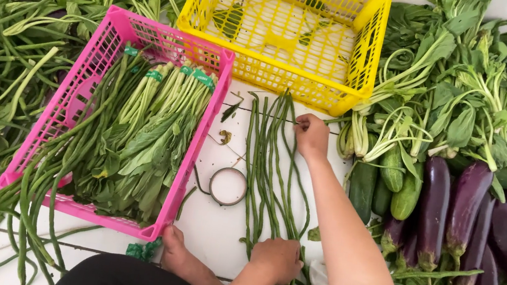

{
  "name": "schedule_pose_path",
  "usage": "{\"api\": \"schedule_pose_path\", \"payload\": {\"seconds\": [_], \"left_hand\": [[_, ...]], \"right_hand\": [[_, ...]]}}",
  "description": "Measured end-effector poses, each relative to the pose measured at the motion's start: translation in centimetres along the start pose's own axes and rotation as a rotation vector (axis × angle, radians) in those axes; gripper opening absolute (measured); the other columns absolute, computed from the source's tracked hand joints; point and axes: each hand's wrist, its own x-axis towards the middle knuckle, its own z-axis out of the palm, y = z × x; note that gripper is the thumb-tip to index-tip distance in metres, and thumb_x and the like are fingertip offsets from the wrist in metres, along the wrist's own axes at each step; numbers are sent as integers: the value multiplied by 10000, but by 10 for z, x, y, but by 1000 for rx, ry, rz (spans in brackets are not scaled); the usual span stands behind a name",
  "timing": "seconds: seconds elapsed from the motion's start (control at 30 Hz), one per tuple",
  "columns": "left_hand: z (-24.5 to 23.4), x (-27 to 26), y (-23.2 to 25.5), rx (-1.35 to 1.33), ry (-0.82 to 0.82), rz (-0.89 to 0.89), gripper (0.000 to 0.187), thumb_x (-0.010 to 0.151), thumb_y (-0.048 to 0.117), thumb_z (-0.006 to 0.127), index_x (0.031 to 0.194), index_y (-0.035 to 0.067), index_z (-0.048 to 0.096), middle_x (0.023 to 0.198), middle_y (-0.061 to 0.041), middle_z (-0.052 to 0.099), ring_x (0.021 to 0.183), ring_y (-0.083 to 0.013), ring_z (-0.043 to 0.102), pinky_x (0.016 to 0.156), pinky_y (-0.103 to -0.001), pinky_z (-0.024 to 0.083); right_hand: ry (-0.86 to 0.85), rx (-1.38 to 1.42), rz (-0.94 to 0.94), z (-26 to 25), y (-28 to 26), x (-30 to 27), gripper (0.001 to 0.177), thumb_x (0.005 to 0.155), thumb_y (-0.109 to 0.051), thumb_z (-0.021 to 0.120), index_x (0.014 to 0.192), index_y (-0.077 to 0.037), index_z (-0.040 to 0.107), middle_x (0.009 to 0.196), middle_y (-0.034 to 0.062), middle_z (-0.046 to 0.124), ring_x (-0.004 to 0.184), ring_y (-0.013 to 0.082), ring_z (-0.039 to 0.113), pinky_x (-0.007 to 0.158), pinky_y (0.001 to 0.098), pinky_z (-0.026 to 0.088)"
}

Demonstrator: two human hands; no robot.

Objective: The person gathers long green beans, secures them into a bunch using a piece of tape, and then uses a pair of scissors to trim the ends of the beans before placing the bunch into a basket.

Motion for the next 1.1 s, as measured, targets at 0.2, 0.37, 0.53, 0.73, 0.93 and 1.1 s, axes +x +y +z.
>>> {"api": "schedule_pose_path", "payload": {"seconds": [0.2,0.37,0.53,0.73,0.93,1.1], "left_hand": [[-5,-5,5,83,-26,-66,375,1083,388,471,1303,96,556,1200,-131,631,1046,-355,630,839,-487,530],[0,13,-2,189,-39,-122,376,1081,422,527,1256,100,608,1147,-111,648,1048,-328,632,906,-481,519],[22,28,-5,211,62,-85,235,1022,233,529,822,137,606,752,-29,560,680,-241,561,643,-389,487],[11,15,-4,167,75,-126,289,943,223,573,671,166,494,625,15,439,539,-177,422,521,-319,396],[2,6,2,177,-156,-201,241,974,275,574,760,181,514,664,16,442,553,-159,398,544,-325,410],[-3,3,2,167,-244,-222,201,995,235,550,860,142,666,620,21,640,575,-125,592,619,-287,540]], "right_hand": [[-84,-175,-110,-18,-7,-9,257,1014,-118,595,1240,-67,707,1191,144,724,1077,328,684,982,505,558],[-373,-413,34,-46,-69,-59,700,964,-246,685,1590,-197,374,1276,140,594,1069,331,644,879,465,541],[-412,-286,32,-46,-35,-46,737,909,-90,731,1567,-223,427,1244,122,604,1110,292,623,927,432,510],[-223,-165,31,-71,-23,-28,470,904,-50,720,1352,-187,683,1177,56,723,1077,234,675,1006,406,503],[-252,-237,75,-71,-52,-65,392,943,-40,683,1324,-132,664,1245,118,701,1102,258,695,1106,414,520],[-156,-227,-27,-22,0,-46,454,909,-177,760,1346,-92,668,1164,145,716,1046,321,691,966,430,528]]}}
